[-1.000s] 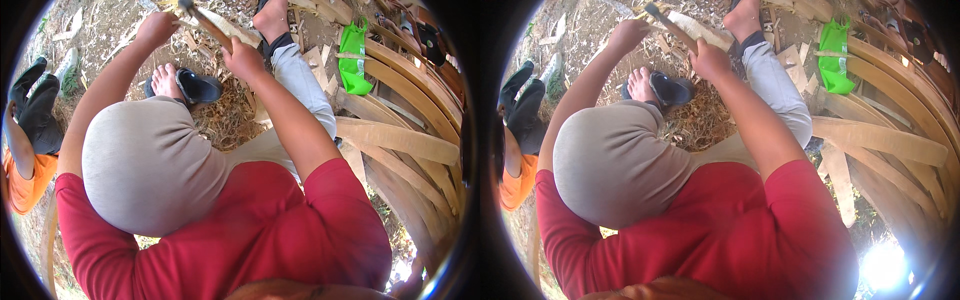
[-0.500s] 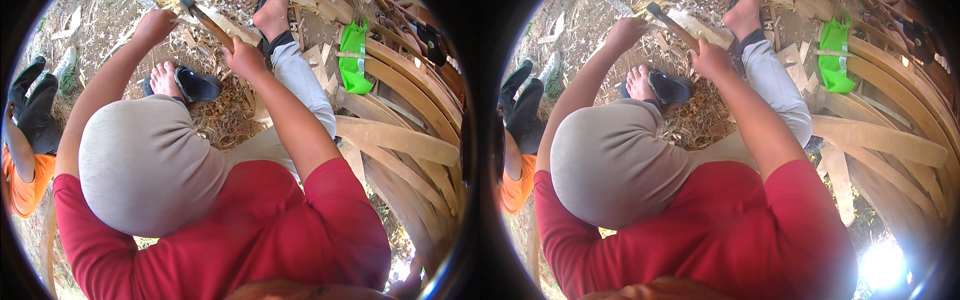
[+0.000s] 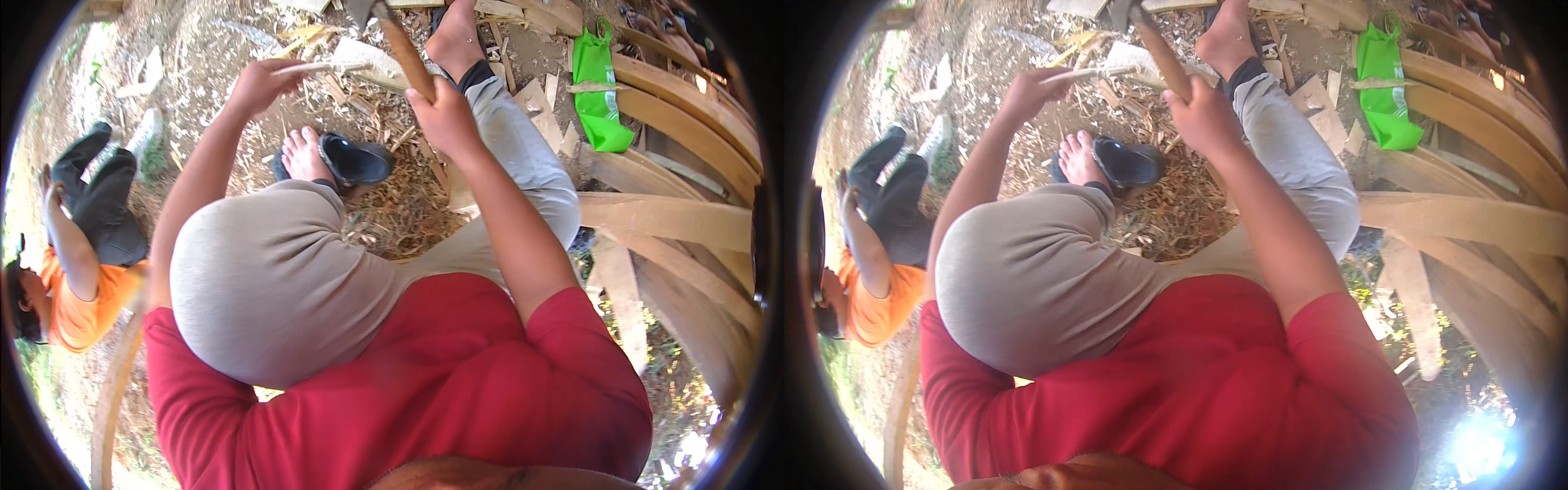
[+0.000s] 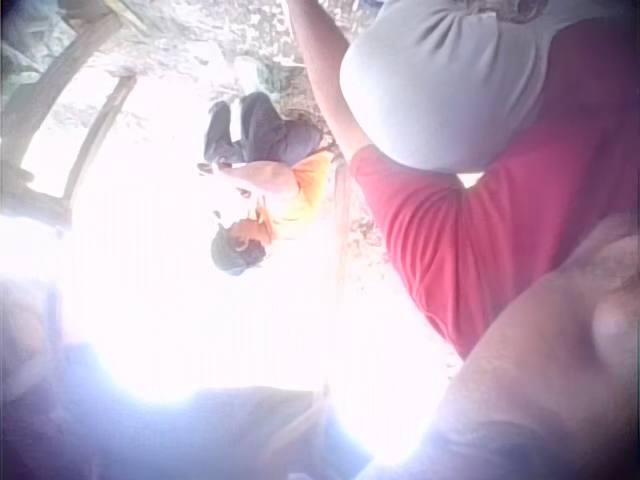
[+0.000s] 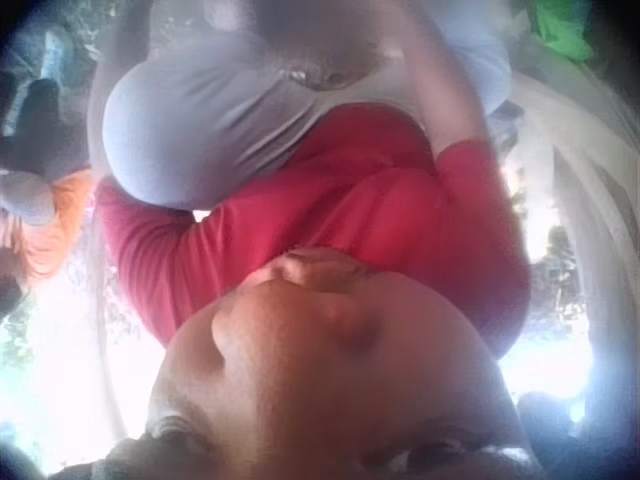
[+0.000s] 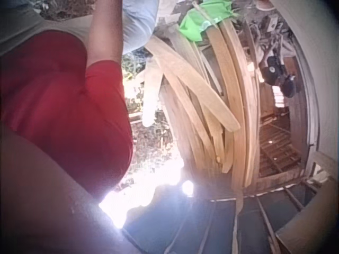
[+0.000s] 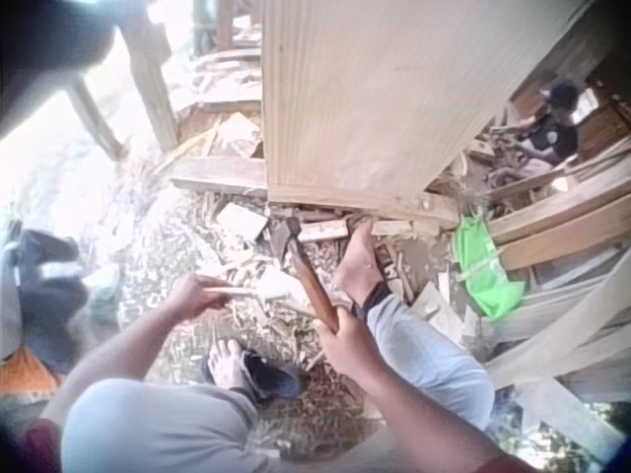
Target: The person shaves a piece of wood with a hand axe, removing thin layers while holding the wood by hand.
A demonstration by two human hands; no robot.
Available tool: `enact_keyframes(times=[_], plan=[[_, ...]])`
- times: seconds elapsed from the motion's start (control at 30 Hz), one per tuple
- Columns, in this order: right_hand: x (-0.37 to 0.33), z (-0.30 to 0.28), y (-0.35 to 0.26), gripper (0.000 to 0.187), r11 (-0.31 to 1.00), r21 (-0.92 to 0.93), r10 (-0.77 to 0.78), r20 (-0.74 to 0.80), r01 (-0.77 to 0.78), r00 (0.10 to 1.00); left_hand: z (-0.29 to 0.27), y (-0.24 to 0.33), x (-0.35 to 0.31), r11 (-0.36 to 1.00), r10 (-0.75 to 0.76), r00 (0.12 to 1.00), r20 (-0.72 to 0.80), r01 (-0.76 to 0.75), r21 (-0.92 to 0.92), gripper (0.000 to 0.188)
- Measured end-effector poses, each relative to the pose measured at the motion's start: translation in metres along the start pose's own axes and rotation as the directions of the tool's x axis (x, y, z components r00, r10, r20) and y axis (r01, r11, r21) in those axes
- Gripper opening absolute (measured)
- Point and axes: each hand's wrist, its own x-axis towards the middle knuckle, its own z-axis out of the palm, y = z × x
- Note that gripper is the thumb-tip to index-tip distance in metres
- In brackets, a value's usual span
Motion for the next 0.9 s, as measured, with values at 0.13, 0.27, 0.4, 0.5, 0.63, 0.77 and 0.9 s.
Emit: enact_keyframes(times=[0.13,0.27,0.4,0.5,0.63,0.77,0.9], plan=[[-0.031,-0.047,0.001,0.045,0.978,0.161,-0.100,-0.194,0.132,0.976,-0.015,0.042,-0.042,0.946,-0.001,0.998,0.066,0.022,-0.323,0.041],[-0.086,-0.107,-0.035,0.050,0.852,0.482,-0.148,-0.150,0.203,0.978,-0.033,0.101,-0.096,0.935,0.162,0.980,0.116,-0.114,-0.336,0.038],[-0.140,-0.131,-0.057,0.048,0.743,0.569,-0.265,-0.235,0.353,0.935,-0.057,0.147,-0.146,0.906,0.304,0.940,0.152,-0.236,-0.352,0.033],[-0.177,-0.145,-0.063,0.047,0.667,0.593,-0.362,-0.273,0.452,0.891,-0.062,0.179,-0.191,0.899,0.338,0.937,0.091,-0.293,-0.326,0.033],[-0.226,-0.163,-0.068,0.049,0.635,0.548,-0.456,-0.303,0.544,0.837,-0.060,0.210,-0.248,0.859,0.406,0.914,0.014,-0.377,-0.346,0.033],[-0.259,-0.169,-0.066,0.052,0.555,0.500,-0.534,-0.398,0.665,0.746,-0.049,0.215,-0.288,0.822,0.421,0.906,-0.048,-0.403,-0.402,0.030],[-0.281,-0.177,-0.065,0.052,0.495,0.573,-0.499,-0.428,0.653,0.754,-0.036,0.224,-0.316,0.777,0.409,0.912,-0.028,-0.364,-0.514,0.030]])
